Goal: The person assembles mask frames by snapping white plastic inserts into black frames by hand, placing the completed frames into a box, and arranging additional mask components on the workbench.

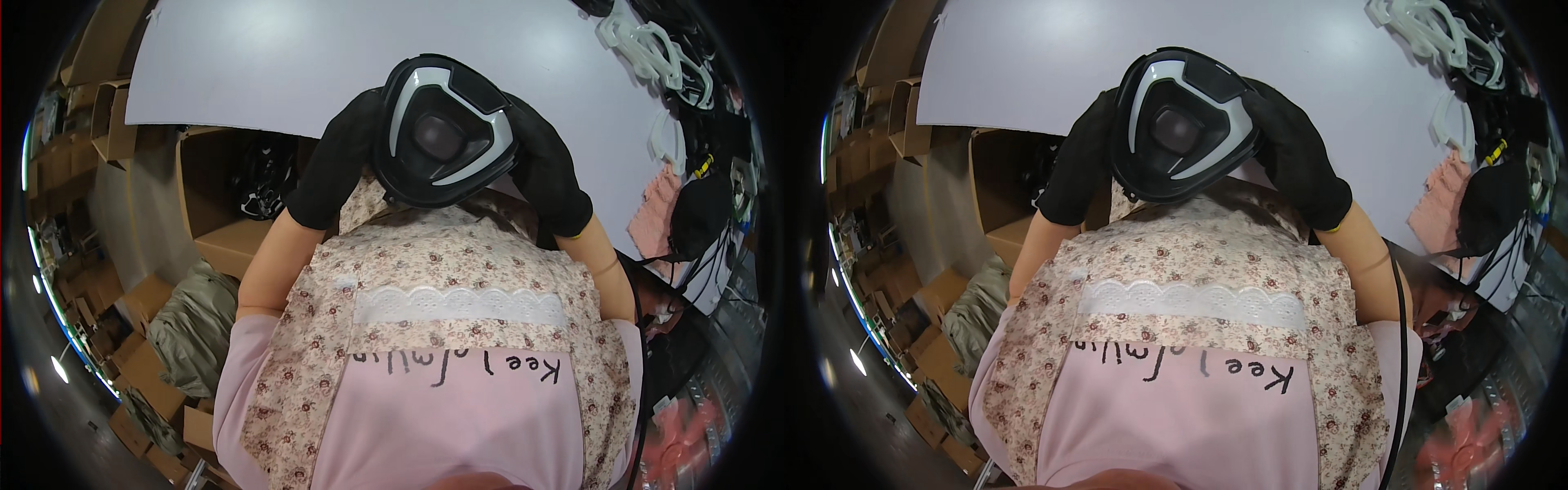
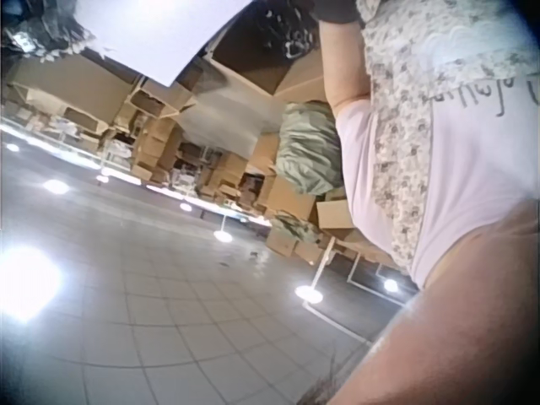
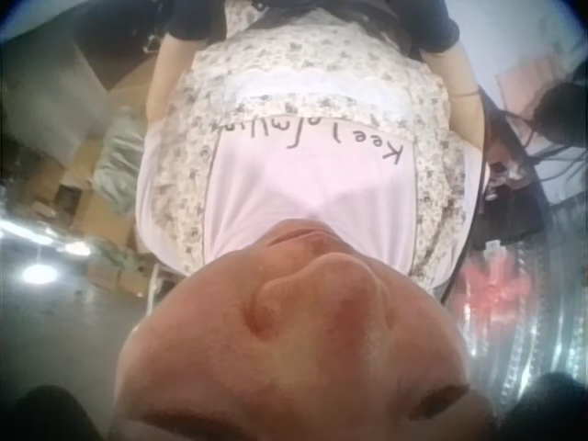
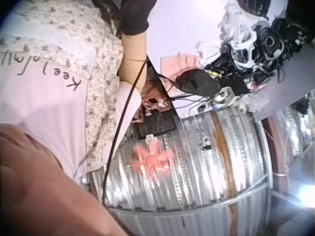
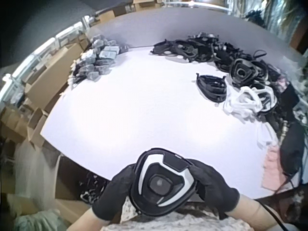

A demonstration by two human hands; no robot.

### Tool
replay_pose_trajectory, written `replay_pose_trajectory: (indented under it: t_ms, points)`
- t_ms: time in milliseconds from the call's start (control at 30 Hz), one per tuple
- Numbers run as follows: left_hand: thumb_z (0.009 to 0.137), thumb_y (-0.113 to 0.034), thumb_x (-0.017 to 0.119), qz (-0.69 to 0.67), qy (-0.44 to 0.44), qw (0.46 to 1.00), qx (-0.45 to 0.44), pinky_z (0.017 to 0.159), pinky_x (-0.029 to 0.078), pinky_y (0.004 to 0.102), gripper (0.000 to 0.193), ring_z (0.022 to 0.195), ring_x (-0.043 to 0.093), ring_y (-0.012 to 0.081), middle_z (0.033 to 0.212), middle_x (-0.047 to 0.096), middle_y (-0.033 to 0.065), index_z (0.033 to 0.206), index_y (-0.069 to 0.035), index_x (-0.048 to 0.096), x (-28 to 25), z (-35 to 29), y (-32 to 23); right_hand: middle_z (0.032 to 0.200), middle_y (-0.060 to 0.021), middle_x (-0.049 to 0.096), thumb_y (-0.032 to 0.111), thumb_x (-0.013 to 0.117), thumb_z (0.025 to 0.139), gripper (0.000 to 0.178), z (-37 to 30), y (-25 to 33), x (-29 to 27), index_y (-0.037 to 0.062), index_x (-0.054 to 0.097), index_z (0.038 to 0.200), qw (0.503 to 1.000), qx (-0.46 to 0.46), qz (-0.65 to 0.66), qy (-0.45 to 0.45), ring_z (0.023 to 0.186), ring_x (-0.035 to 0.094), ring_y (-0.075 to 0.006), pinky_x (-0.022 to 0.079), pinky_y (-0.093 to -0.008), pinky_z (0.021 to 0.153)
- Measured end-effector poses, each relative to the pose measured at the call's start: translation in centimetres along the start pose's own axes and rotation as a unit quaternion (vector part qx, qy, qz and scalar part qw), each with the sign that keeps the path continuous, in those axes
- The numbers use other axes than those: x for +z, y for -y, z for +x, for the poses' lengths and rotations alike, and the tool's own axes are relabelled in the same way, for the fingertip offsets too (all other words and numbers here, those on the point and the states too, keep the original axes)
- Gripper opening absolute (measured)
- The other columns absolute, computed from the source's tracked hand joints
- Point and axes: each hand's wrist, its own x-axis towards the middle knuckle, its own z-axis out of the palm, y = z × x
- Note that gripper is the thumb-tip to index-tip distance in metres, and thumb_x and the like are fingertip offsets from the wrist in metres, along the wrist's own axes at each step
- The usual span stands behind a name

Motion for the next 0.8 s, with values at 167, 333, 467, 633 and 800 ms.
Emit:
replay_pose_trajectory:
  t_ms: [167,333,467,633,800]
  points:
    - [0.104,-0.023,0.052,0.002,-0.007,1.000,-0.018,0.093,0.050,0.0284,0.036,0.108,0.060,0.0114,0.119,0.064,0.0041,0.134,-0.003,0.057,-0.8,-0.4,0.6,0.129,-0.0101,0.060,0.030,0.062,0.098,0.055,0.3,0.9,2.4,0.0009,0.046,0.142,0.938,-0.050,-0.338,-0.049,0.115,0.057,-0.0175,0.046,-0.0317,0.100]
    - [0.106,-0.014,0.045,0.020,0.006,0.999,0.048,0.096,0.049,0.0274,0.035,0.112,0.059,0.0131,0.126,0.063,0.0060,0.138,-0.001,0.053,-0.9,-1.2,0.5,0.130,-0.0112,0.060,0.028,0.064,0.096,0.056,0.7,1.3,2.8,0.0007,0.047,0.141,0.956,0.005,-0.289,-0.046,0.117,0.057,-0.0194,0.046,-0.0327,0.100]
    - [0.104,-0.021,0.051,0.028,-0.011,0.997,0.065,0.092,0.050,0.0250,0.036,0.109,0.060,0.0111,0.125,0.062,0.0043,0.135,-0.002,0.056,-1.0,-1.2,0.6,0.129,-0.0112,0.061,0.027,0.062,0.097,0.054,0.8,0.5,2.9,0.0009,0.048,0.141,0.964,-0.006,-0.261,-0.045,0.116,0.057,-0.0198,0.045,-0.0332,0.100]
    - [0.109,-0.028,0.039,-0.222,-0.001,0.975,-0.012,0.106,0.045,0.0315,0.044,0.125,0.053,0.0147,0.138,0.055,0.0064,0.144,-0.003,0.046,-0.2,-1.7,-0.2,0.132,-0.0136,0.058,0.027,0.059,0.098,0.054,1.1,0.0,3.2,-0.0015,0.045,0.142,0.960,-0.077,-0.264,-0.058,0.119,0.055,-0.0211,0.044,-0.0335,0.101]
    - [0.107,-0.031,0.041,-0.169,-0.018,0.982,0.077,0.111,0.041,0.0345,0.050,0.132,0.048,0.0189,0.142,0.052,0.0084,0.148,-0.003,0.041,0.7,-2.4,-0.6,0.140,-0.0186,0.048,0.025,0.055,0.100,0.057,0.9,-0.1,3.5,-0.0039,0.037,0.145,0.848,-0.257,-0.454,-0.090,0.126,0.051,-0.0247,0.042,-0.0345,0.105]
